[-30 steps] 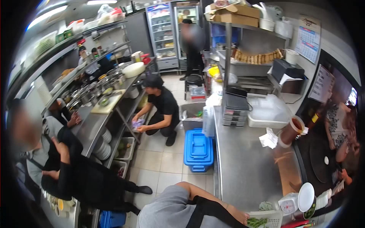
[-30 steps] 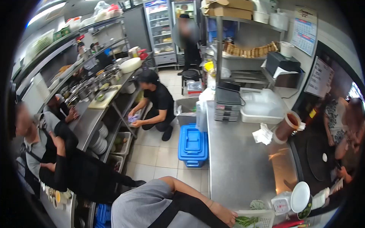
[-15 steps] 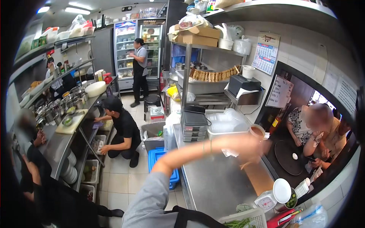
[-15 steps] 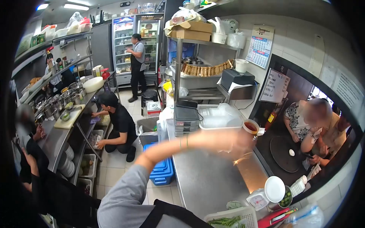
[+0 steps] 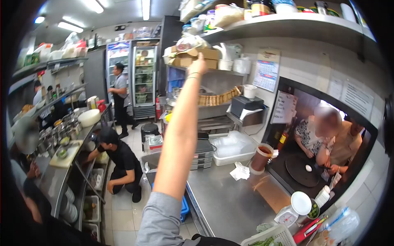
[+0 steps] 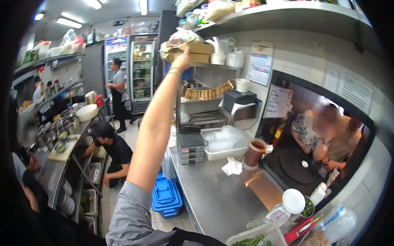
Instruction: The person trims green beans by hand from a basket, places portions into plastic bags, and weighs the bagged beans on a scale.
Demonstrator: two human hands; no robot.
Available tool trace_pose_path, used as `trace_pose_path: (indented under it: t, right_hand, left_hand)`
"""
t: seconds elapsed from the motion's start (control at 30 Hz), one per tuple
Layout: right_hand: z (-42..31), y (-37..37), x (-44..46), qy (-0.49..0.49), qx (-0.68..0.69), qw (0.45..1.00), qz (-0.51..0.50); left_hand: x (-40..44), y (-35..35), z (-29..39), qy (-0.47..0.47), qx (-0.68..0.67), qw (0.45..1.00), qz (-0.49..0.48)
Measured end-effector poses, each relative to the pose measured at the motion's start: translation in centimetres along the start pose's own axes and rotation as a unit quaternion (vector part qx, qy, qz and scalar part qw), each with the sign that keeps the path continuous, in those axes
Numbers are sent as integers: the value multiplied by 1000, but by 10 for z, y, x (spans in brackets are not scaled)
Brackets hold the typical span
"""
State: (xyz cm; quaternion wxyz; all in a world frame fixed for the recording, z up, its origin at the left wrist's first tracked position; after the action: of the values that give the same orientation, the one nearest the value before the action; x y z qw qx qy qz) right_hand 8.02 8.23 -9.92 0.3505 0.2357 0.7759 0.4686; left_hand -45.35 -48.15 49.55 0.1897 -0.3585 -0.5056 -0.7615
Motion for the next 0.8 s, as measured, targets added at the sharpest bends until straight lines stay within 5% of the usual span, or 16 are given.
trace_pose_path:
  t: [0.07,0.1,0.17,0.2,0.23,0.27,0.33,0.53,0.63,0.73,0.8]
  right_hand:
    - [0,1,2,5,1,1000,27]
    - [-2,-2,4,13,7,1000,22]
    - [11,-5,3,-51,53,995,64]
    - [2,0,-4,-51,54,995,63]
    - [1,2,-7,-40,40,995,83]
    - [-2,5,-11,-64,19,995,77]
    - [-15,17,-25,-7,34,993,114]
    - [-13,13,-24,-46,29,996,74]
    - [-15,15,-25,-54,22,996,73]
    - [-18,18,-25,-70,27,995,60]
    - [-21,24,-24,-69,31,995,64]
  left_hand:
    - [19,-11,-28,-36,-47,998,32]
    - [49,-27,-52,-148,83,981,90]
    - [92,-60,-96,-268,413,820,291]
    - [88,-49,-91,-279,201,925,162]
    - [78,-38,-85,-216,-133,966,51]
    - [62,-25,-78,-94,-328,940,-1]
    - [60,-12,-65,-76,-282,956,-39]
    - [56,-12,-29,-41,-287,953,-87]
    - [50,-42,24,-210,-221,947,-97]
    - [-119,-38,189,-356,-311,873,-122]
    - [-229,-71,247,-452,-283,809,-248]
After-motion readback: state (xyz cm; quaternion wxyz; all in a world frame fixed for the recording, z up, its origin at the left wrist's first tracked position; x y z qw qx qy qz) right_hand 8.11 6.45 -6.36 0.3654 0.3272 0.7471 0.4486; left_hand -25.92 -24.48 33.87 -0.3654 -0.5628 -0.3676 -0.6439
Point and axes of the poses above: each hand's wrist, its own x-axis towards the middle knuckle, its own y-axis out of the back of the hand, z = x × y, the point moved 6 cm from there along x, towards the middle knuckle, and after that the axes turned 13 degrees about -y, right-handed, at the moved point
